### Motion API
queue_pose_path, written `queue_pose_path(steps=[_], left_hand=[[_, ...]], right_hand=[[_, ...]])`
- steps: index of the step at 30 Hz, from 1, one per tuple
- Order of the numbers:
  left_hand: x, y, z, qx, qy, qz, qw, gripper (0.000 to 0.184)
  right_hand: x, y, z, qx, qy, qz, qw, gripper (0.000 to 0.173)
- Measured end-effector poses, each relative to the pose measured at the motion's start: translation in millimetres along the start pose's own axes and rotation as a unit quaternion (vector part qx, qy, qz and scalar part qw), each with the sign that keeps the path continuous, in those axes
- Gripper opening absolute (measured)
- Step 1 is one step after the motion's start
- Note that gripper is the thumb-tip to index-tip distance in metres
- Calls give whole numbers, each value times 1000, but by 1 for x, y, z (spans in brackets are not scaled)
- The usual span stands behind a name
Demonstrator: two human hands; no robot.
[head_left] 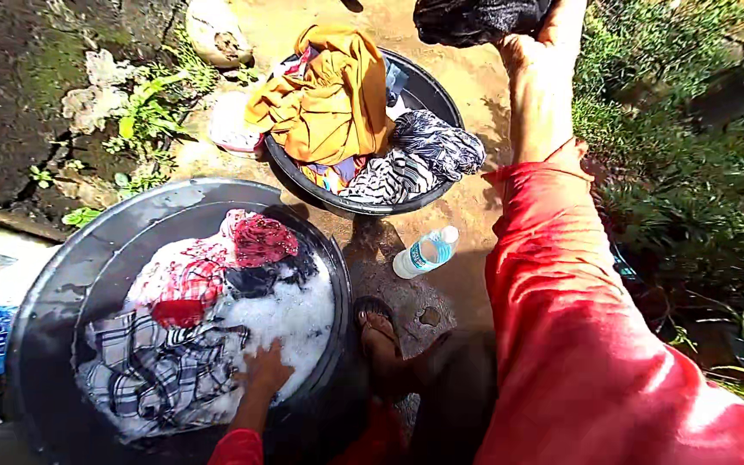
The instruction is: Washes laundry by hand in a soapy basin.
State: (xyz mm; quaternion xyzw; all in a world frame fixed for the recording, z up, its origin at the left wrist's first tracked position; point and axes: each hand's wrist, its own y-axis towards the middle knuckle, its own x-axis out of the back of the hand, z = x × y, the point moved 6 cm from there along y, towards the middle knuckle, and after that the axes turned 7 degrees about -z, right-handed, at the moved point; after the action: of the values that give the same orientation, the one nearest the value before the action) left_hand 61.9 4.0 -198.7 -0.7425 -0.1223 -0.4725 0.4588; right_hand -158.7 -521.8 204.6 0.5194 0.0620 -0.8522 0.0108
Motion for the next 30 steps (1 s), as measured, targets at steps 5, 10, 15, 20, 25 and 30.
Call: queue_pose_path(steps=[5, 10, 15, 20, 25, 30], left_hand=[[-2, -1, 4, 31, 18, 8, 999, 71], [22, 1, 21, -10, -199, -256, 946, 50], [24, 5, 20, 34, -172, -233, 956, 36], [13, 10, 15, 34, -100, -176, 979, 42], [28, 0, 25, 45, -196, -286, 937, 31], [40, -25, 42, 229, -499, -317, 773, 53]], right_hand=[[202, 73, -18, 123, -625, -131, 759, 62], [266, 78, -28, 83, -729, -91, 674, 44], [187, 93, 1, 143, -632, -48, 760, 36], [192, 95, -50, 150, -773, 26, 616, 41], [192, 100, -67, 51, -905, 58, 418, 47], [146, 64, -49, 76, -917, 53, 388, 70]])
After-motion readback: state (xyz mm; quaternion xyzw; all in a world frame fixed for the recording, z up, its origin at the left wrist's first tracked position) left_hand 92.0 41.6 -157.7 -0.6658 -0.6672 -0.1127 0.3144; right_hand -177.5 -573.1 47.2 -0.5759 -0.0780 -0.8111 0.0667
